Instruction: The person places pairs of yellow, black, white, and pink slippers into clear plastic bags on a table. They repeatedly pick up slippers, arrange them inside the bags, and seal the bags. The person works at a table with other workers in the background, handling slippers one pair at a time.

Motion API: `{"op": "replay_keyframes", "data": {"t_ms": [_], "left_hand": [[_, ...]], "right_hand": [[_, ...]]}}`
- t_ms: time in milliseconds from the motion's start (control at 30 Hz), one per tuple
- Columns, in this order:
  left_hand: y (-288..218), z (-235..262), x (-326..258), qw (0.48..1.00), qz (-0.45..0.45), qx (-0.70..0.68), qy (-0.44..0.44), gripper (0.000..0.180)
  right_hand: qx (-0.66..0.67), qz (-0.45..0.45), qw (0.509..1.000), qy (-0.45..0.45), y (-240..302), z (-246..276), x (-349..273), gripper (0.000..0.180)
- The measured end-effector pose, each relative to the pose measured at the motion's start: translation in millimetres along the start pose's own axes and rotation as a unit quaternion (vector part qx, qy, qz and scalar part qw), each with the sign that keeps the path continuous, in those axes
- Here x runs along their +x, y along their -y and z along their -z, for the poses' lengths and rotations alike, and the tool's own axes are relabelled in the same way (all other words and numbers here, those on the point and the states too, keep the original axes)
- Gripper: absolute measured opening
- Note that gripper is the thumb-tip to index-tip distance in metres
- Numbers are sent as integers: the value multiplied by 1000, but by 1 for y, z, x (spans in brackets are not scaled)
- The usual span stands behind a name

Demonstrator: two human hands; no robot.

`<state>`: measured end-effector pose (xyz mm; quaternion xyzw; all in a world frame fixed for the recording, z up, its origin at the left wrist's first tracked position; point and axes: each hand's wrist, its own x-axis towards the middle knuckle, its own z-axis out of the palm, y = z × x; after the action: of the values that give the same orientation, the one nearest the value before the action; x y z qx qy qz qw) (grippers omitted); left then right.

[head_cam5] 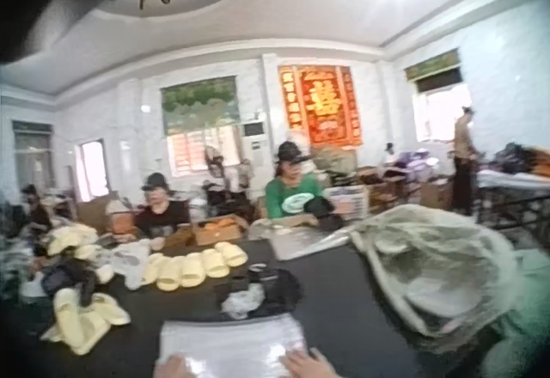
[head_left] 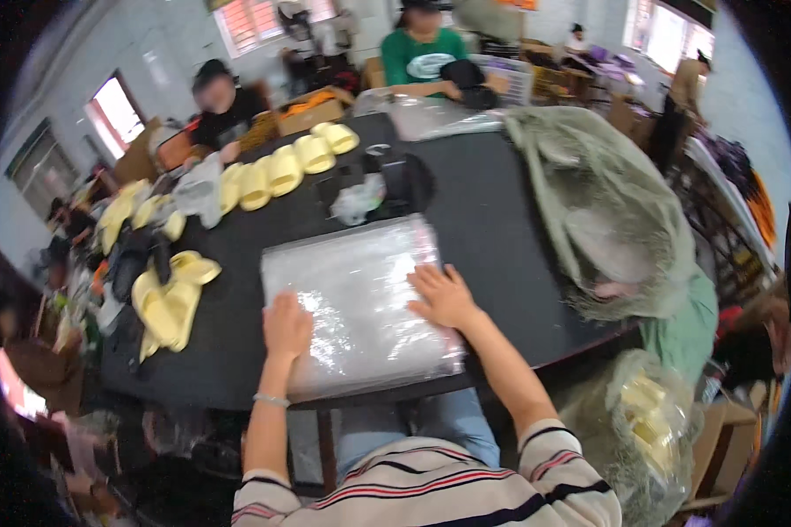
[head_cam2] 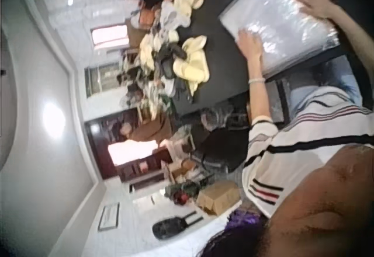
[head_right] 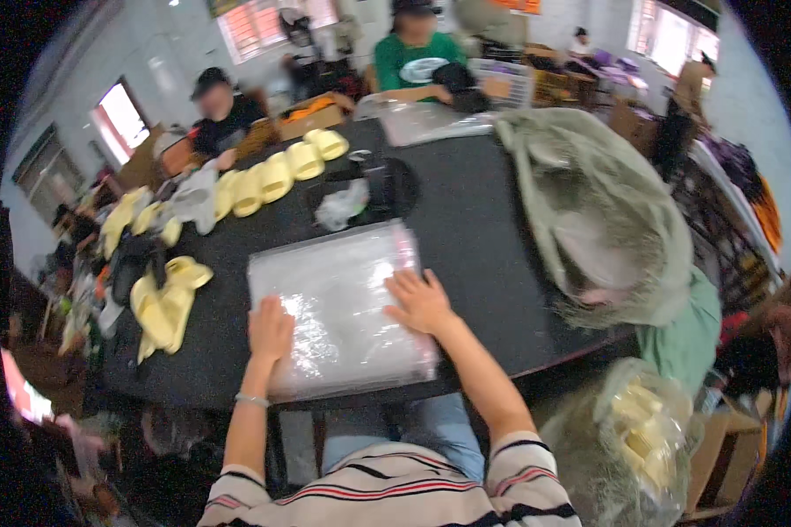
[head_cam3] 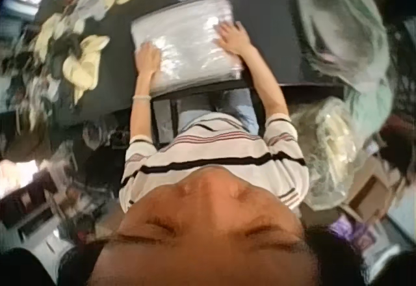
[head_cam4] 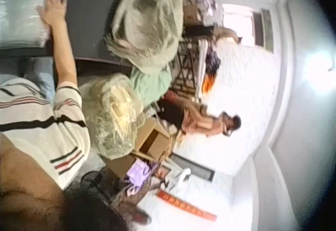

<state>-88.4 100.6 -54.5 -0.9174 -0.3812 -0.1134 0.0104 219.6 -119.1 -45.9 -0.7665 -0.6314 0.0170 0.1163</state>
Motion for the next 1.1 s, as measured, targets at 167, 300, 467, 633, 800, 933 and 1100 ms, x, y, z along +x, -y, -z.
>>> {"op": "replay_keyframes", "data": {"t_ms": [167,300,467,633,800,933,1100], "left_hand": [[5,-3,-5,1000,1,-17,-22,62],[2,-3,-3,1000,23,-3,11,63],[0,-2,-4,999,28,5,22,64],[0,-1,-5,999,26,-19,8,64],[3,1,-8,1000,26,-14,-6,63],[5,-6,-7,999,13,-13,-27,62],[2,1,-9,998,7,-29,-47,65]], "right_hand": [[239,3,943,-230,-38,-5,3,56],[252,-172,800,-517,-98,48,-25,64],[726,-235,244,-598,-191,72,-92,45],[717,-314,200,-589,-189,64,-115,57],[661,-326,185,-650,-224,51,-100,72],[613,-344,204,-681,-225,55,-92,56],[605,-284,304,-679,-143,68,-76,44]]}}
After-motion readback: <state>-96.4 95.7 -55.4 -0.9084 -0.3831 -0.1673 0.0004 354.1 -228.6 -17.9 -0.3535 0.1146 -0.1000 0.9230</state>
